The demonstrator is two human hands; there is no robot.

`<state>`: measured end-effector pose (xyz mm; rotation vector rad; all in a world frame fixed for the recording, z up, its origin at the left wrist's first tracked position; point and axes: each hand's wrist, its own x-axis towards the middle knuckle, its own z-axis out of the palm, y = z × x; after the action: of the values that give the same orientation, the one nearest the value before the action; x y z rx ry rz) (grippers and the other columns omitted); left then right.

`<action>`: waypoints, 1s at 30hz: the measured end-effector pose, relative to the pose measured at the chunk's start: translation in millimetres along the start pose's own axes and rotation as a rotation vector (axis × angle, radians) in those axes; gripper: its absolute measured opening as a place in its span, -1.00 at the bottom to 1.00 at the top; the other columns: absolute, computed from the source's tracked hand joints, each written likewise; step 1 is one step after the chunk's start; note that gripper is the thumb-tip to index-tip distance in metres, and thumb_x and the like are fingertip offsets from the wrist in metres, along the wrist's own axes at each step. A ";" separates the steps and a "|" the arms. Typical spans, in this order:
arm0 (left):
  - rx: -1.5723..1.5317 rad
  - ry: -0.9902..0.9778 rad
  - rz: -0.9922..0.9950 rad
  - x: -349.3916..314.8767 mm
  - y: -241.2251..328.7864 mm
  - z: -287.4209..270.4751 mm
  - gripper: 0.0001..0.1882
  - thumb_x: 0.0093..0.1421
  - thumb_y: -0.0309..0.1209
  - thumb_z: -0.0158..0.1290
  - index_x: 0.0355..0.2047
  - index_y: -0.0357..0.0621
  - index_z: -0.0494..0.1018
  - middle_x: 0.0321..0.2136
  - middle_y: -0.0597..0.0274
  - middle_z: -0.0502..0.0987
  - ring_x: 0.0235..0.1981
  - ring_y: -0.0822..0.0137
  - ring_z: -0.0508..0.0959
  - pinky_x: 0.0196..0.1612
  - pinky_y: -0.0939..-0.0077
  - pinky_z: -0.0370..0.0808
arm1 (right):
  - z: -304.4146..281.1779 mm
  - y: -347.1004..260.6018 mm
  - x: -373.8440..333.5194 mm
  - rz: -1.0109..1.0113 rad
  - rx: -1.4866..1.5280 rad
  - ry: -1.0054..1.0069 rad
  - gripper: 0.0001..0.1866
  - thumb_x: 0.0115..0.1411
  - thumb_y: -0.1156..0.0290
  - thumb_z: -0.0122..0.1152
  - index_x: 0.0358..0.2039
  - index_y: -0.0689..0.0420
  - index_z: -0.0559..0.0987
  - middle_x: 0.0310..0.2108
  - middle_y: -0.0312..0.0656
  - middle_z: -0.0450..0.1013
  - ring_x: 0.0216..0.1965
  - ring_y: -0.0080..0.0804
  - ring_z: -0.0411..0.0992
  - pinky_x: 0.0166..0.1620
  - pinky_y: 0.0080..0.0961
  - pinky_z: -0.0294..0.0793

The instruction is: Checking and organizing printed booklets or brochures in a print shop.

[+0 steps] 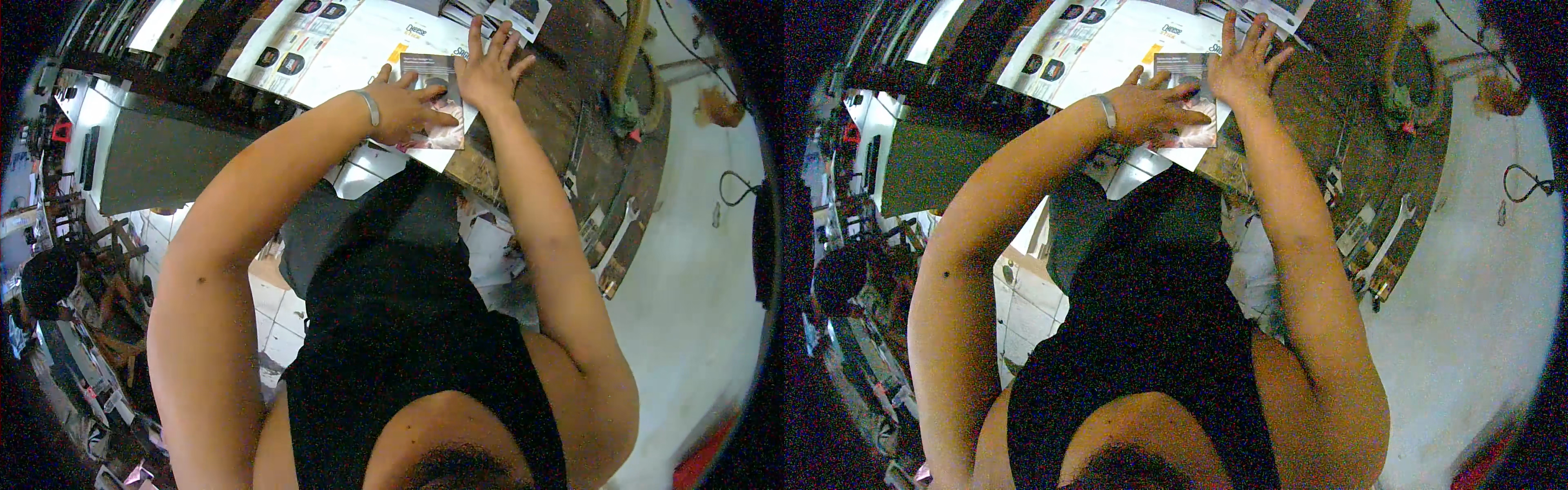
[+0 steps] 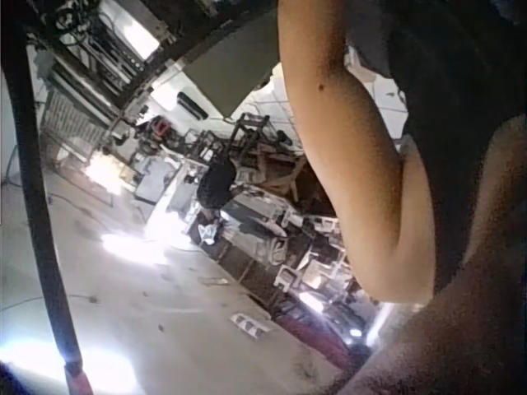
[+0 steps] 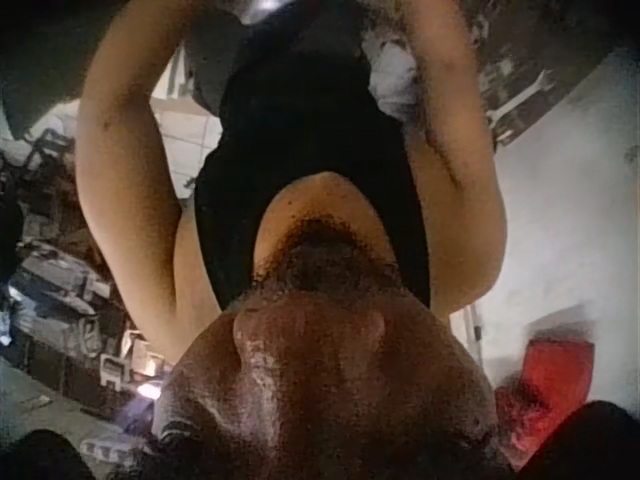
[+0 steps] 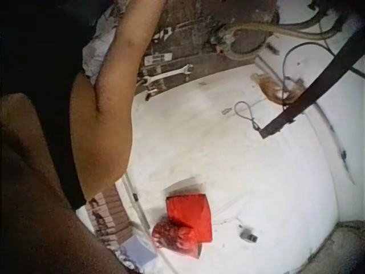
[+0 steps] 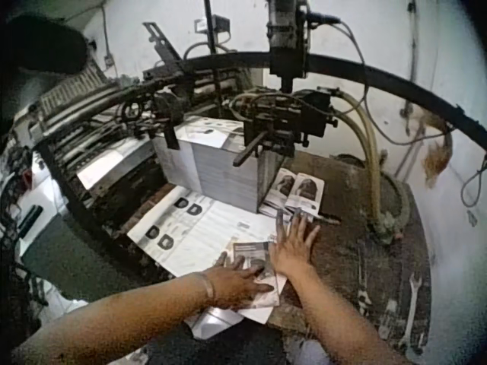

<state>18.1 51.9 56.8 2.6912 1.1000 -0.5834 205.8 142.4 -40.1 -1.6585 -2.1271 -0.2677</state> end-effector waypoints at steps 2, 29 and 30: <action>0.006 -0.012 0.009 0.7 0.2 -1.1 -0.28 0.21 0.00 0.14 0.34 0.75 0.10 0.46 0.22 -0.04 0.41 -0.35 0.00 0.26 -0.62 -0.04 | 3.6 1.7 6.8 0.015 -0.037 -0.035 -0.11 0.32 -0.07 -0.06 0.49 -0.19 -0.28 0.47 0.24 -0.45 0.47 0.33 -0.46 0.25 0.63 -0.46; 0.020 -0.029 -0.044 -3.7 4.8 -4.6 -0.17 0.13 0.04 0.20 0.37 0.71 0.07 0.46 0.23 -0.04 0.39 -0.25 0.08 0.25 -0.60 0.04 | -92.0 -26.9 -126.2 0.052 0.067 -0.392 -0.15 0.33 0.16 0.02 0.48 -0.03 -0.18 0.47 0.23 -0.32 0.47 0.28 -0.32 0.28 0.57 -0.36; 0.039 -0.024 -0.045 -2.8 4.0 1.5 -0.17 0.13 0.04 0.20 0.37 0.71 0.07 0.46 0.23 -0.04 0.39 -0.25 0.08 0.25 -0.60 0.04 | -93.2 -25.5 -128.7 0.052 0.106 -0.352 -0.19 0.33 0.17 0.04 0.48 -0.03 -0.09 0.47 0.22 -0.27 0.47 0.28 -0.30 0.28 0.57 -0.37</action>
<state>18.6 46.8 56.7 2.6917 1.1571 -0.6489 226.2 -14.7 -11.5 -1.8011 -2.2936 0.1631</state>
